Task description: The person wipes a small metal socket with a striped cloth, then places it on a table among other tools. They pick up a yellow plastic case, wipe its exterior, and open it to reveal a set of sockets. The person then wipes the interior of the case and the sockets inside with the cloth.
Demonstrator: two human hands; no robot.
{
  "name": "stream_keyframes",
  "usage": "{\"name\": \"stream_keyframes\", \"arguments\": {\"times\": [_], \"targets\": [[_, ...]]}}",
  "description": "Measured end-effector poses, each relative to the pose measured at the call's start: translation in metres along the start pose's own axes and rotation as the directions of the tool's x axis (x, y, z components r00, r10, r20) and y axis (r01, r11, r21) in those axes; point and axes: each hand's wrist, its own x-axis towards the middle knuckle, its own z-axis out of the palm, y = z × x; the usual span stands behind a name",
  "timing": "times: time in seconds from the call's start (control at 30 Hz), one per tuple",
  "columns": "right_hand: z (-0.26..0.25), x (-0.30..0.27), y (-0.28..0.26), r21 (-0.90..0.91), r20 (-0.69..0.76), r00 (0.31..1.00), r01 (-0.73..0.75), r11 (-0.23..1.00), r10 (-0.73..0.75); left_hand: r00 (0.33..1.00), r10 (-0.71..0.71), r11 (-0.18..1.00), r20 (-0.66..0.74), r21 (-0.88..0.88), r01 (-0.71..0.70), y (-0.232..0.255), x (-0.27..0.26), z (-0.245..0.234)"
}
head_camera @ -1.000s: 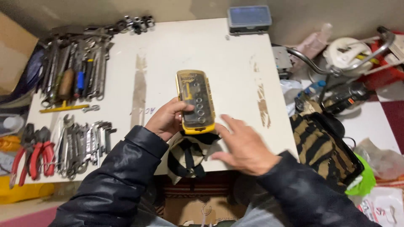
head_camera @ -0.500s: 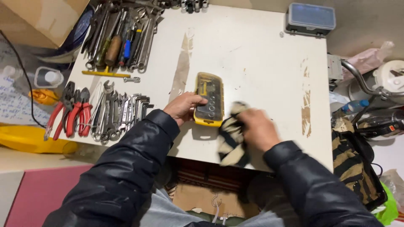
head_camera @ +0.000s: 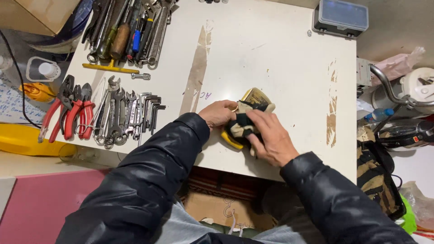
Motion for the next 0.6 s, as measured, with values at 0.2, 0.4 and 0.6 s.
{"name": "stream_keyframes", "arguments": {"times": [0.2,0.4,0.6], "targets": [[0.011,0.014,0.058,-0.151,-0.148,0.989,-0.011,0.989,-0.012,0.998,0.053,0.991,-0.044,0.127,-0.047,0.026,-0.035,0.010],[0.014,0.014,0.053,-0.069,-0.176,0.967,-0.197,0.978,0.183,0.977,0.192,0.926,-0.095,0.348,-0.148,0.014,-0.031,0.008],[0.019,0.000,0.031,-0.116,-0.136,0.991,-0.019,0.993,0.003,0.969,0.207,0.624,0.133,0.745,-0.236,0.047,-0.091,0.018]]}}
